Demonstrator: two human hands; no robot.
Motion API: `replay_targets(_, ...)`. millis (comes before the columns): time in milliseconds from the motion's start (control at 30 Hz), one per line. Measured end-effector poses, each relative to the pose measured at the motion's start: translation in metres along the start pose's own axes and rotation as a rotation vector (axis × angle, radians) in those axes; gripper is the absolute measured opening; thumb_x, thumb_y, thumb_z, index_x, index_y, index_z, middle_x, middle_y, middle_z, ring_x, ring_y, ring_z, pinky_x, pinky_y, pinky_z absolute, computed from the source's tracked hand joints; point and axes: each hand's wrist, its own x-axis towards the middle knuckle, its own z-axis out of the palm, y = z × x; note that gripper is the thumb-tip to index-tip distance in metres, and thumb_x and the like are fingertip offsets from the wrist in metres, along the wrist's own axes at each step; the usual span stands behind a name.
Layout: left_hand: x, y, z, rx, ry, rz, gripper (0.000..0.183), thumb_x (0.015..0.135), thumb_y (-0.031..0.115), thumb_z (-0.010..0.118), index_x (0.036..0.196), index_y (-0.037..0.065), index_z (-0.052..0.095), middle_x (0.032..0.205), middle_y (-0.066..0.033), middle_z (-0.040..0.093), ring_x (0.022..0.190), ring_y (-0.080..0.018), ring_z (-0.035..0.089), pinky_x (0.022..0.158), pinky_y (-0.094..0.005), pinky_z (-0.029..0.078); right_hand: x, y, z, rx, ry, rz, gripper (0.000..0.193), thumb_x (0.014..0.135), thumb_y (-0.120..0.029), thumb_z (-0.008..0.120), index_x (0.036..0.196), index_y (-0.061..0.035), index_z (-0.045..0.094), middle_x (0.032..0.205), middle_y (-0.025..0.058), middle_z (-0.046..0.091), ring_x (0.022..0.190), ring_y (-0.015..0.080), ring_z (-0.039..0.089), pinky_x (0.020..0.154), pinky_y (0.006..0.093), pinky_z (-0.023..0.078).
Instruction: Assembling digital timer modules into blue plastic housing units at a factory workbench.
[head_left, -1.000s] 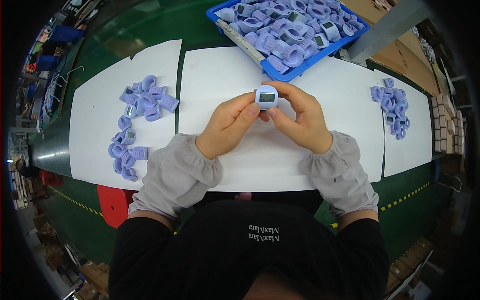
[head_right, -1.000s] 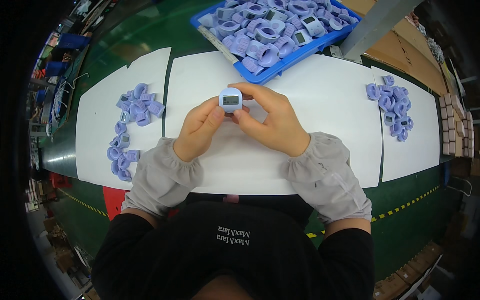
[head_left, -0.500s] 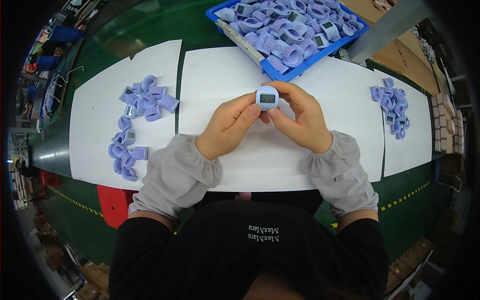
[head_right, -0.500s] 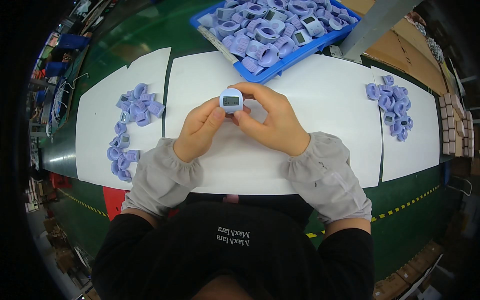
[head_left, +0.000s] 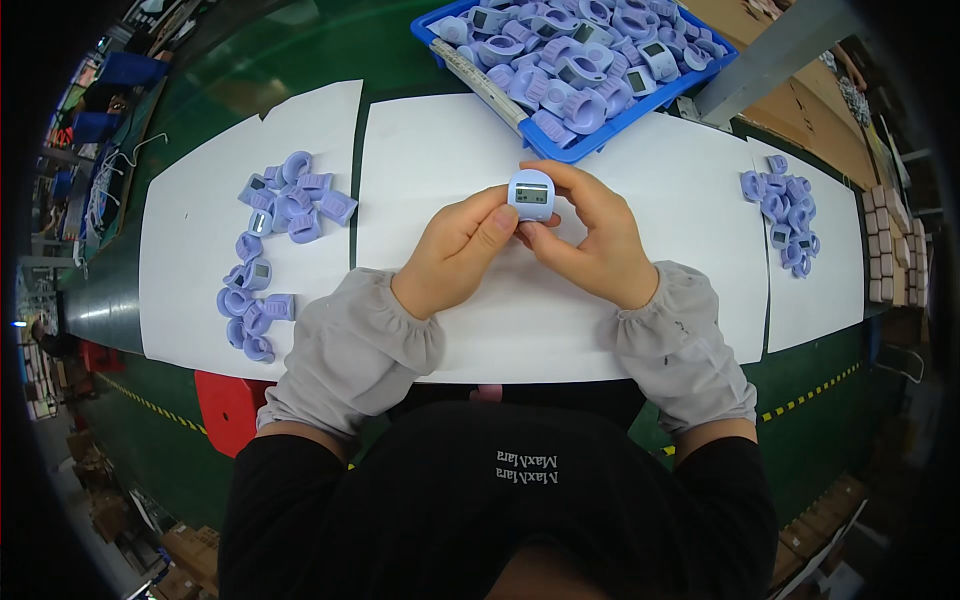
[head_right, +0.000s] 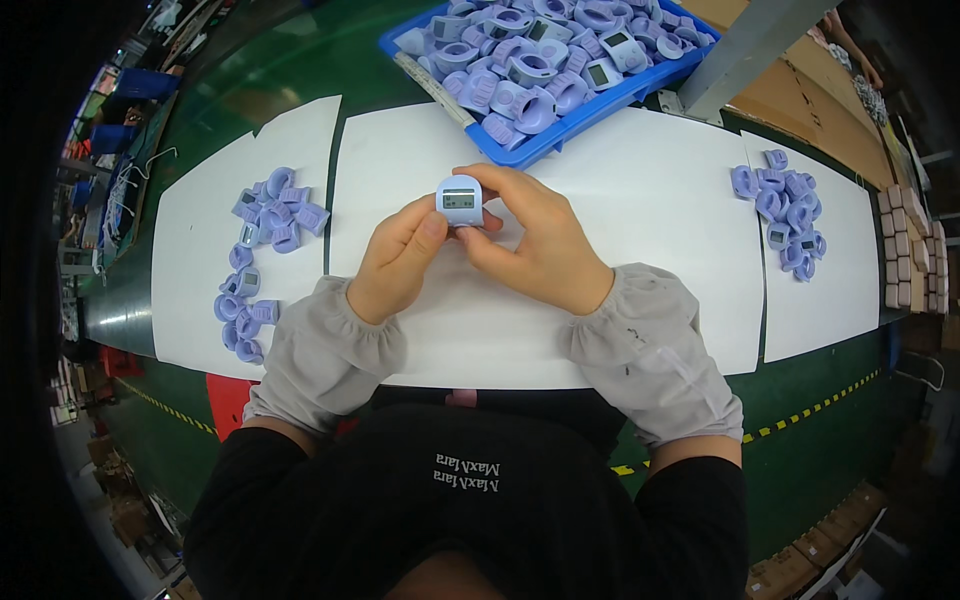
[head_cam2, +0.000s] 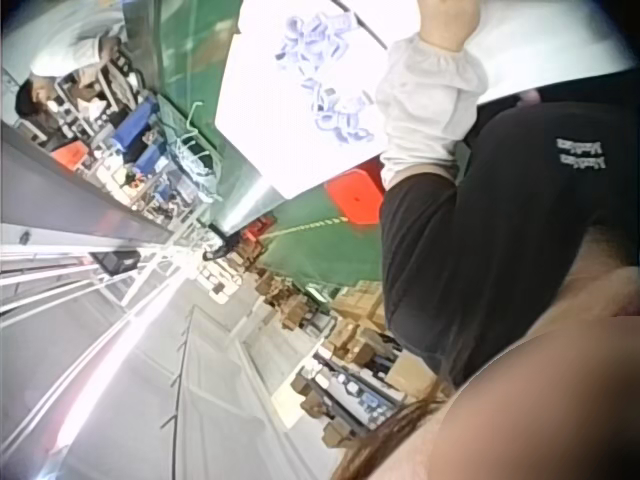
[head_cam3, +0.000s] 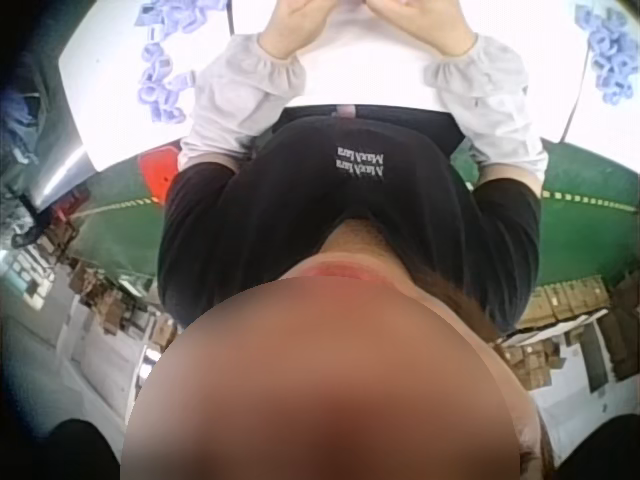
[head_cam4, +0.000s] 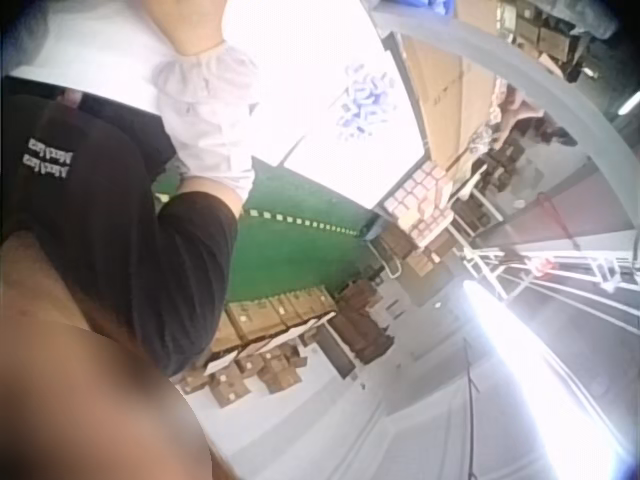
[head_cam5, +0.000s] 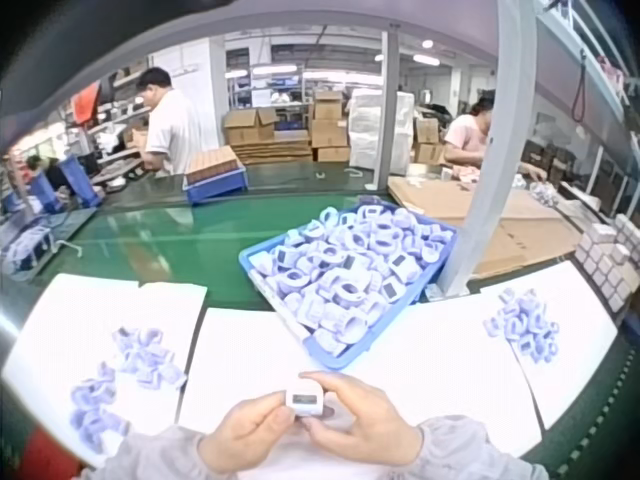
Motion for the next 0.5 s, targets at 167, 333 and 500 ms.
replay_targets(167,0.0000,0.0051,-0.0001,-0.017,-0.040,-0.055,0.041,0.101,0.025,0.038,0.126,-0.006,0.046,0.115,-0.0152,0.060,0.109,-0.0215,0.056,0.097,-0.0333,0.043,-0.0001,0.0001,-0.0016,0.023,-0.036,0.017,0.055,0.076,-0.001,0.068,0.128,0.0001,0.050,0.112,0.0106,0.061,0.104,0.0190,0.060,0.091,0.0308,0.046)
replay_targets(333,-0.0004,0.0041,-0.0007,-0.001,0.005,-0.088,0.037,0.098,0.017,0.044,0.127,-0.005,0.046,0.114,-0.0134,0.061,0.106,-0.0183,0.057,0.094,-0.0314,0.045,-0.0003,0.0000,-0.0048,0.073,-0.053,-0.010,0.060,0.077,0.001,0.064,0.133,-0.0001,0.045,0.120,0.0127,0.056,0.110,0.0215,0.056,0.098,0.0341,0.043)
replay_targets(500,-0.0017,0.0004,-0.0019,0.009,0.040,-0.044,0.032,0.097,0.020,0.050,0.119,-0.004,0.054,0.102,-0.0076,0.062,0.091,-0.0126,0.059,0.083,-0.0268,0.049,-0.0001,0.0025,-0.0058,0.157,-0.048,-0.003,0.061,0.077,0.002,0.062,0.135,0.0009,0.042,0.120,0.0133,0.055,0.113,0.0232,0.054,0.101,0.0366,0.040)
